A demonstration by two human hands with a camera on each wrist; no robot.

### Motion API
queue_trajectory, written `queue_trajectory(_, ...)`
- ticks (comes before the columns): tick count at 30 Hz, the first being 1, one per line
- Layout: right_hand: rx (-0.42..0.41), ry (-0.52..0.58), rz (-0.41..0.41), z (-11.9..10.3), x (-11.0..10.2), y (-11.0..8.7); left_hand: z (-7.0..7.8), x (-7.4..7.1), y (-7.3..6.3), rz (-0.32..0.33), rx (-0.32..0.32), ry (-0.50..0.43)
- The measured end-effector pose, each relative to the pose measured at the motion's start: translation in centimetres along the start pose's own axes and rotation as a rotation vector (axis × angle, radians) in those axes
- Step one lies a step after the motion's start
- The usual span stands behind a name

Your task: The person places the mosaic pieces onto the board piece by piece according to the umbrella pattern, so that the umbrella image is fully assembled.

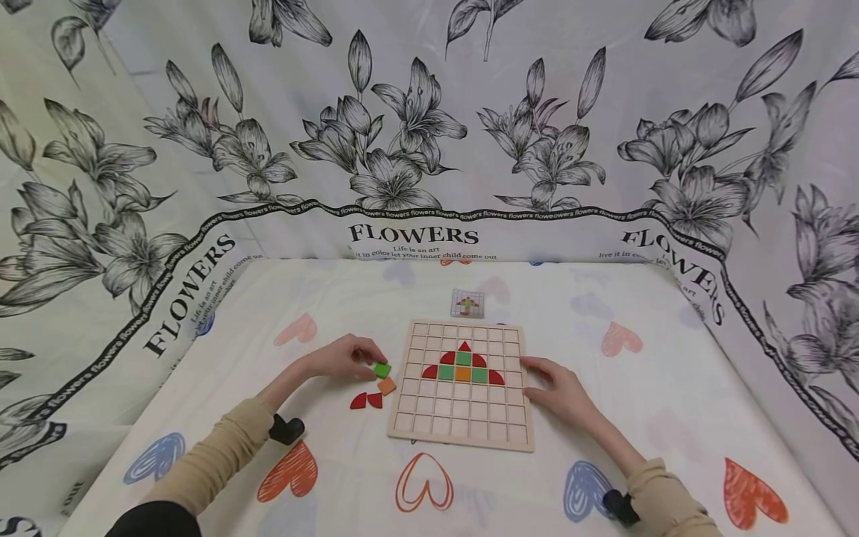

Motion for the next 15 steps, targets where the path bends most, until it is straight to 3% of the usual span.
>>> queue_trajectory(8, -0.007, 0.002, -0.002, 0.2, 0.1, 0.1, 0.9, -0.7, 0.0, 0.081, 0.038, -0.041)
queue_trajectory(15, 0.007, 0.007, -0.002, 0.3, 0.1, 0.2, 1.9, -0.7, 0.9, 0.100, 0.034, -0.037)
Point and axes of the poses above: each hand's wrist, its own y-axis towards the middle knuckle, its own x-axis out of the palm, z = x × y, the point moved 5 cm from there along y, towards the middle knuckle, and after that the axes turned 6 degrees about x, right-handed, at the moved point
